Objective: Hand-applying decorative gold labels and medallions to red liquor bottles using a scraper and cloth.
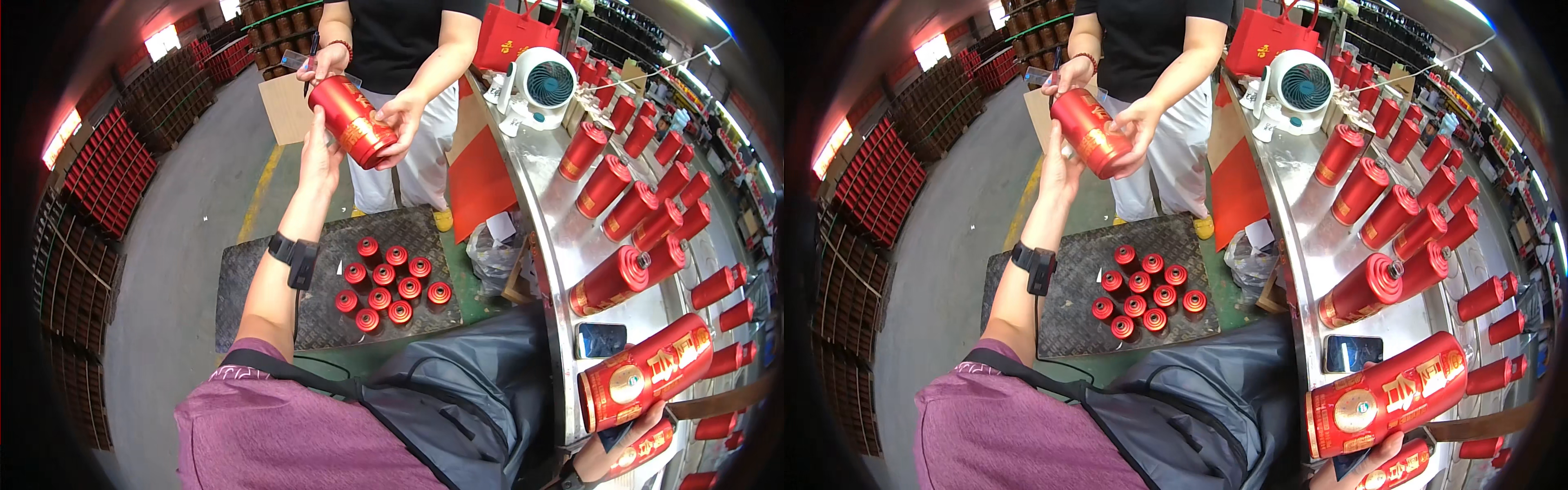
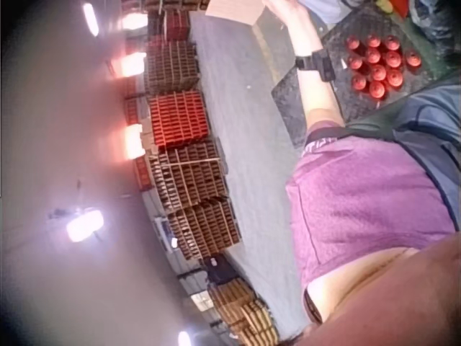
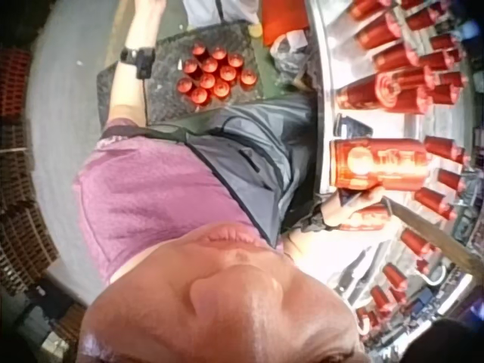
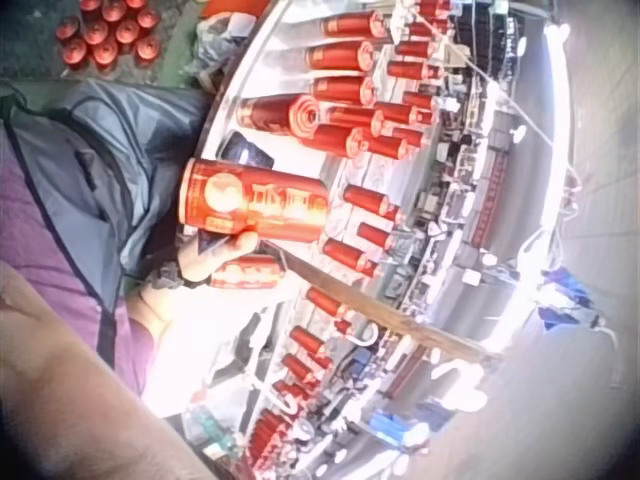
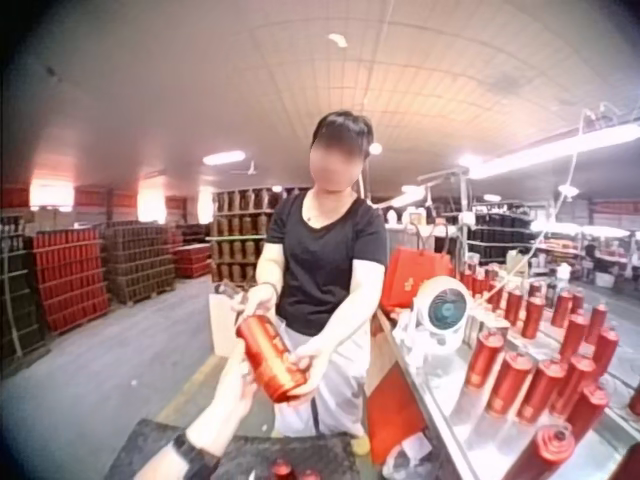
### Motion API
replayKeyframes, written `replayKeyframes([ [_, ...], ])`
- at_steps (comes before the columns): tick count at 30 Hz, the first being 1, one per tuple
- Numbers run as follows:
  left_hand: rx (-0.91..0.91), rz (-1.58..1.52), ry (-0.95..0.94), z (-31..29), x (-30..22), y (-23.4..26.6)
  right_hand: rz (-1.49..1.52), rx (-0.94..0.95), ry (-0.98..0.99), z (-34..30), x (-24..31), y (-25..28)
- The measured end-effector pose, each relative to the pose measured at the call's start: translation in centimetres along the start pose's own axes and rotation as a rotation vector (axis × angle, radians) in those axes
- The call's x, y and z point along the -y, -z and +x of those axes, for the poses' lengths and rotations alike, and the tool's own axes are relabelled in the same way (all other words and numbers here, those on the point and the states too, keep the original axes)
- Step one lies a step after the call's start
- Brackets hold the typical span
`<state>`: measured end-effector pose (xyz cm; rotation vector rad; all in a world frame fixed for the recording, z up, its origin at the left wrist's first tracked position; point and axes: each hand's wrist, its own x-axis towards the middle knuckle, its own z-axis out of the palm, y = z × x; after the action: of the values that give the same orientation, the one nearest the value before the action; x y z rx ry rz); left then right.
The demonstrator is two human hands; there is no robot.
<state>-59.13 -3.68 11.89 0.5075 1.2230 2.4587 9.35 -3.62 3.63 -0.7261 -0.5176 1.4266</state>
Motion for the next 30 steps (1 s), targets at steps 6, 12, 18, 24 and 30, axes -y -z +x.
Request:
replayKeyframes([
  [6, 0.205, -0.130, 0.078, 1.7, 1.9, -2.0, -0.203, 0.092, 0.153, 2.3, 1.3, 4.3],
  [12, 0.273, -0.166, 0.109, 0.1, 1.4, -2.8, -0.174, 0.194, 0.113, 2.1, 1.6, 0.7],
  [18, 0.303, -0.207, 0.128, -1.8, 0.1, -3.8, -0.136, 0.287, 0.071, -0.1, -0.5, -7.1],
  [24, 0.308, -0.220, 0.152, -3.8, -0.7, -4.4, -0.109, 0.372, 0.033, -2.2, -1.1, -10.9],
  [30, 0.475, -0.215, 0.182, -5.7, -2.0, -5.3, -0.070, 0.462, 0.001, -4.1, -2.2, -16.1],
])
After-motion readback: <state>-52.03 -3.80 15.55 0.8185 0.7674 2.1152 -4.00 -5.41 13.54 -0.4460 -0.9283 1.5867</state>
